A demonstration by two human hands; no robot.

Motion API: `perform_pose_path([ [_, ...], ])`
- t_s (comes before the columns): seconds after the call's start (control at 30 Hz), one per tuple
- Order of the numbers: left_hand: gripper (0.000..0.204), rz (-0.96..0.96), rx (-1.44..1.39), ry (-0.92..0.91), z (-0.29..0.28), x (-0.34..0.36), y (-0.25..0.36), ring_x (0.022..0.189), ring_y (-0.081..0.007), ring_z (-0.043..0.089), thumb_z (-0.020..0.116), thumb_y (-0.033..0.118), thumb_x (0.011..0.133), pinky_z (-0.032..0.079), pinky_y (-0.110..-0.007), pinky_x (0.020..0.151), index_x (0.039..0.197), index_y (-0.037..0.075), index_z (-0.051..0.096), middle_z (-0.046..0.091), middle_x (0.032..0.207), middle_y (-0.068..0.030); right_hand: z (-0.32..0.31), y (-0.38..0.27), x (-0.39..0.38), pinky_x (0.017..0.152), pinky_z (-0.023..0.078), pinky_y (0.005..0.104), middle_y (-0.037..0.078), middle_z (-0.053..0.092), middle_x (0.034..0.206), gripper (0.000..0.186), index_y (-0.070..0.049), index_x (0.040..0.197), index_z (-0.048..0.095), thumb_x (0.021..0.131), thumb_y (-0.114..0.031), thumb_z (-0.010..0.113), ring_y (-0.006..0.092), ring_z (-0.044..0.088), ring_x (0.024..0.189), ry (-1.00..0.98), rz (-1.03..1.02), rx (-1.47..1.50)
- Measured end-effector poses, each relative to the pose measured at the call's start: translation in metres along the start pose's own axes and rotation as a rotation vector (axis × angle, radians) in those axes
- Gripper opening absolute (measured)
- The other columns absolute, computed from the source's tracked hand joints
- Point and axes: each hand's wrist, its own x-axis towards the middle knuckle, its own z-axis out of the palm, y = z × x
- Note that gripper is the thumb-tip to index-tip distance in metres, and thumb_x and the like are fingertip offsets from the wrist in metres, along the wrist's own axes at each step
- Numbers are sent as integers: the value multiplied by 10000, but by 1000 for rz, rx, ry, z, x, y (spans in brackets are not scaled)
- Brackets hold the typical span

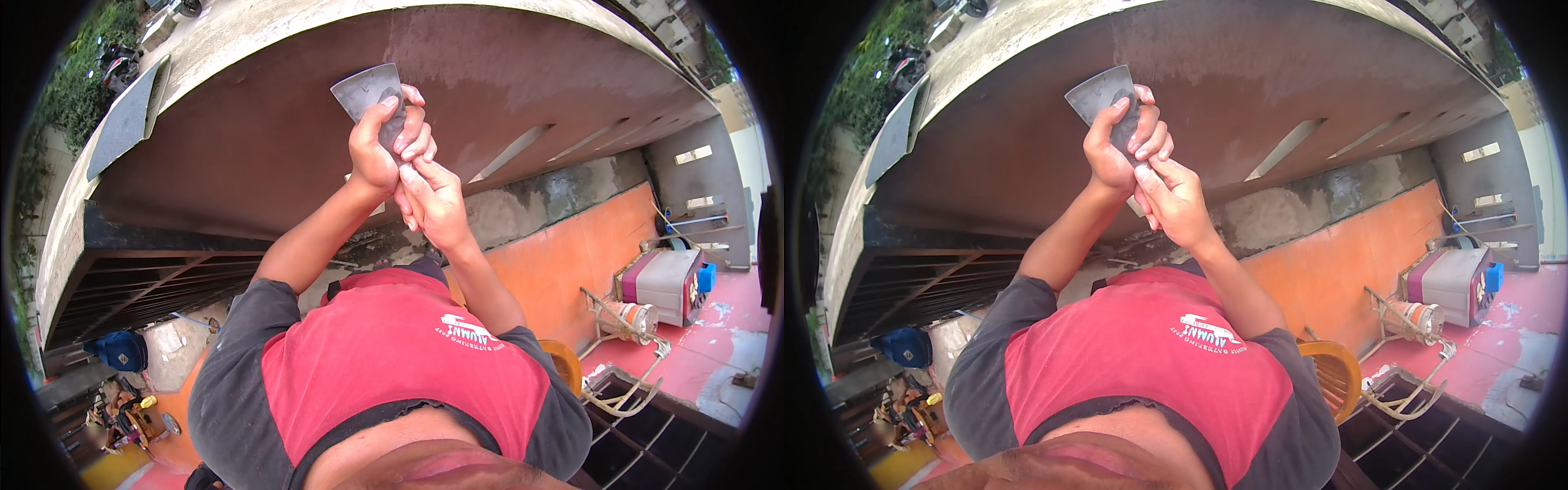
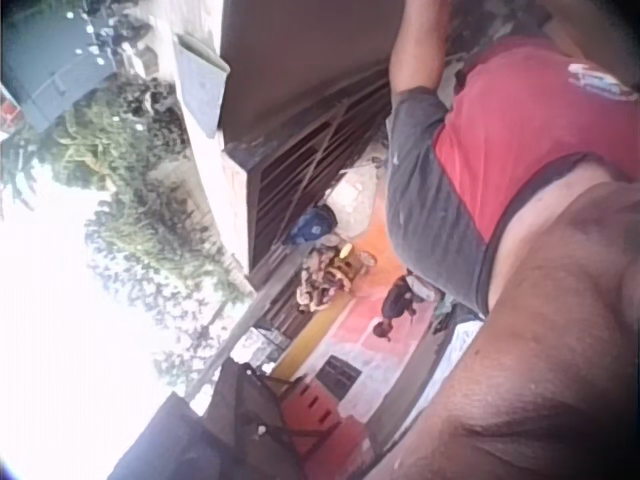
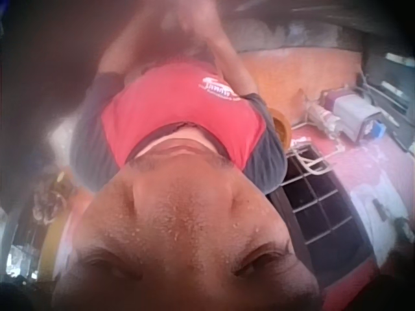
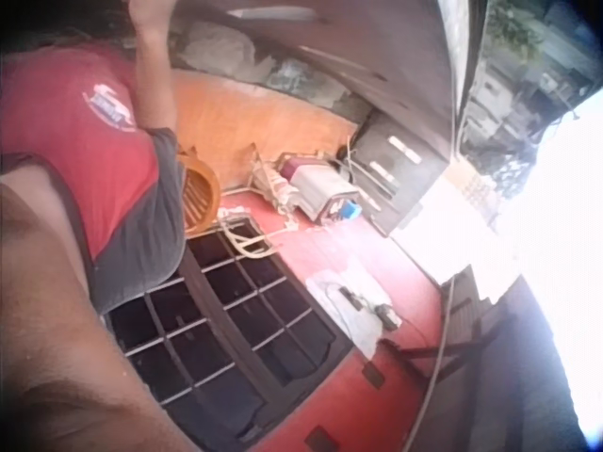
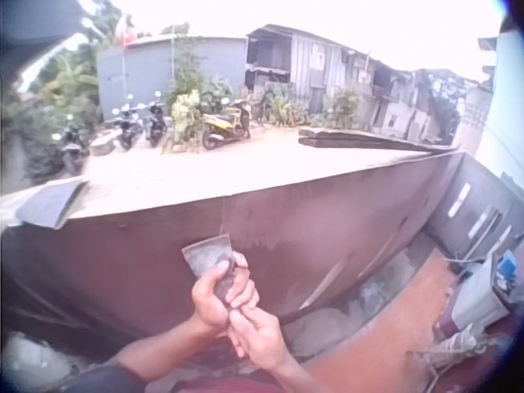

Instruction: The person walks toward a reddish-brown wall and uses a metal scraper to remove material from the surface. They repeatedly scrape small areas, pause to wipe the scraper, and continue scraping the same wall section.

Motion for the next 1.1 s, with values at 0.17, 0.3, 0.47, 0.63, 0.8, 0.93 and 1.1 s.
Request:
perform_pose_path([
  [0.17, 303, -16, -36, -54, -2, 1, 1, 451, -92, 355, 453, 308, 987, 415, -301, 523, 1088, 41, 556, 358, 553, 27, 5, -4, -2, 415, 386, 210, 53, 539, 655, 252, 4, 1252, 583, 1079, -159, 502, 85, 441, 445, 21, 1, -24],
  [0.3, 309, -1, -15, -49, -4, 2, 1, 447, -91, 351, 453, 307, 987, 422, -304, 520, 1093, 39, 564, 354, 553, 28, 3, 3, 1, 423, 386, 210, 50, 538, 654, 252, 8, 1249, 580, 1080, -161, 500, 82, 443, 448, 14, -8, -19],
  [0.47, 314, 4, -19, -112, -2, 13, 10, 448, -89, 349, 447, 306, 987, 423, -302, 517, 1095, 39, 571, 350, 555, 30, 8, -5, 8, 426, 378, 208, 35, 530, 652, 221, 11, 1197, 580, 1079, -159, 504, 70, 445, 456, 13, -33, 11],
  [0.63, 302, -48, -17, -32, 0, 0, 10, 451, -91, 355, 447, 306, 985, 427, -308, 525, 1079, 44, 562, 356, 556, 31, 16, -13, -1, 410, 368, 204, 28, 534, 643, 204, 24, 1088, 605, 1077, -156, 508, 53, 444, 447, 32, 65, 134],
  [0.8, 305, -41, 62, 16, 7, -1, 14, 452, -93, 353, 453, 300, 977, 428, -308, 539, 1083, 34, 557, 360, 561, 29, 14, -4, 2, 403, 374, 206, 34, 534, 628, 211, 25, 1096, 604, 1081, -155, 496, 55, 423, 430, 32, 2, 141],
  [0.93, 317, -36, 64, -15, 12, 3, 21, 455, -93, 346, 459, 304, 973, 428, -308, 550, 1077, 21, 559, 353, 562, 29, 24, -20, 2, 411, 377, 208, 26, 527, 628, 213, 24, 1143, 613, 1079, -140, 493, 41, 401, 436, 46, 38, 140],
  [1.1, 306, -23, 66, -27, 18, 10, 24, 464, -91, 355, 452, 292, 970, 426, -305, 554, 1076, 23, 555, 355, 563, 31, 18, -21, 7, 404, 384, 217, 49, 541, 641, 248, 9, 1242, 581, 1083, -156, 488, 70, 437, 435, 13, 5, 162],
])
